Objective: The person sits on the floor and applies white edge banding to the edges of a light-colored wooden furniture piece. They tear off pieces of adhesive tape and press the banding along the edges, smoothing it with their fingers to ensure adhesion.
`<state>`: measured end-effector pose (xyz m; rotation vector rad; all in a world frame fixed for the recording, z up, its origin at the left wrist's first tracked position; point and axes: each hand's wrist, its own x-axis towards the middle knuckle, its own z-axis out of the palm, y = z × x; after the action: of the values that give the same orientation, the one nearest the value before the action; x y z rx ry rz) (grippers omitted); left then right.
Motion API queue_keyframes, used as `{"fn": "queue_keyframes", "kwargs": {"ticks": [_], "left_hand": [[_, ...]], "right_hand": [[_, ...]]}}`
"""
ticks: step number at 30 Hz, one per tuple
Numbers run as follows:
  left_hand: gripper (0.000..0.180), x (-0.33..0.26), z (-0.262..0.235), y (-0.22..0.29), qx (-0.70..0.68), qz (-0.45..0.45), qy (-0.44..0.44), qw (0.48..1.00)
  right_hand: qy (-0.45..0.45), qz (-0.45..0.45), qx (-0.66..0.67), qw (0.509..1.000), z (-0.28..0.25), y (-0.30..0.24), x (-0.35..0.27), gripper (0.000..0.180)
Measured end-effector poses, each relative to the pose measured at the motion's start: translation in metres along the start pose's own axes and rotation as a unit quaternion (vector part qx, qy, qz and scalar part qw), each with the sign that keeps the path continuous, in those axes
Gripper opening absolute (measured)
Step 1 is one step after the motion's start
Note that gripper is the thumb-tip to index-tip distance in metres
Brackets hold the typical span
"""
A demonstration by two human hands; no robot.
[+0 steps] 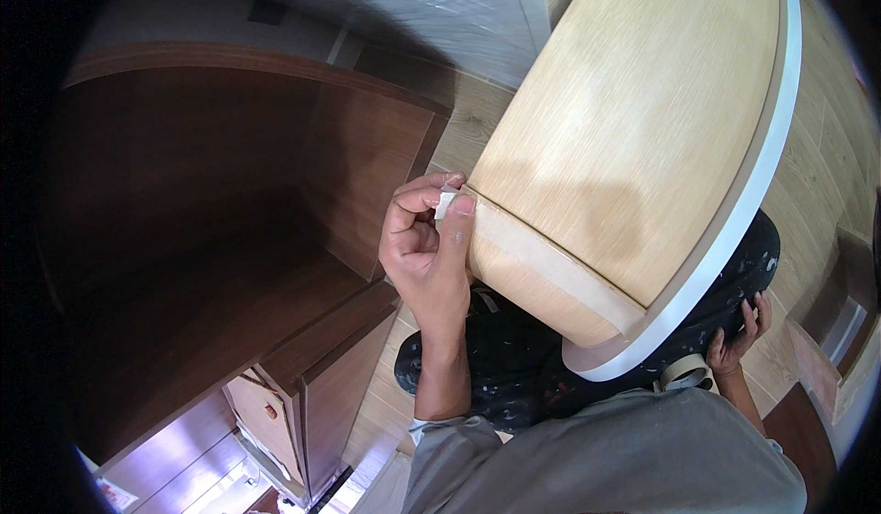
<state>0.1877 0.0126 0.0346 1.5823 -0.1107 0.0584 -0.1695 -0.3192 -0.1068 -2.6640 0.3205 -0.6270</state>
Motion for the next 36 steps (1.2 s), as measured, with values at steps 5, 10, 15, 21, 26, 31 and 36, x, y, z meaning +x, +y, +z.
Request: {"fn": "queue_keyframes", "kwargs": {"ticks": [5,10,15,21,26,31,36], "left_hand": [[0.01,-0.0002,-0.0003,-0.0003,0.008,-0.003,0.001,1.0],[0.011,-0.0002,0.0003,-0.0003,0.008,0.003,-0.003,1.0],[0.011,-0.0008,0.0019,-0.0004,0.007,0.005,0.001,1.0],[0.016,-0.0006,0.0015,0.0034,0.029,-0.026,-0.002,0.999],[0.017,-0.0012,0.0019,0.0036,0.046,-0.017,-0.004,0.999],[0.023,-0.0027,0.0047,0.0012,0.082,0.007,0.0,0.997],[0.041,-0.0008,0.0073,-0.001,0.027,0.035,0.007,0.999]], "right_hand": [[0.008,-0.001,-0.002,1.0,0.0004,0.0004,-0.0006,0.061],[0.002,-0.002,-0.002,1.0,0.0007,0.0019,-0.0023,0.062],[0.0,-0.001,-0.003,1.0,0.0005,0.0034,-0.0037,0.062],[0.004,0.0,-0.001,1.0,0.0006,0.0027,-0.0028,0.062],[0.01,-0.006,-0.001,1.0,0.001,0.0016,-0.0012,0.061],[0.004,0.0,-0.002,1.0,0.0007,0.0008,-0.0014,0.061],[0.01,0.0,0.005,1.0,0.0024,0.0016,-0.0022,0.061]]}}
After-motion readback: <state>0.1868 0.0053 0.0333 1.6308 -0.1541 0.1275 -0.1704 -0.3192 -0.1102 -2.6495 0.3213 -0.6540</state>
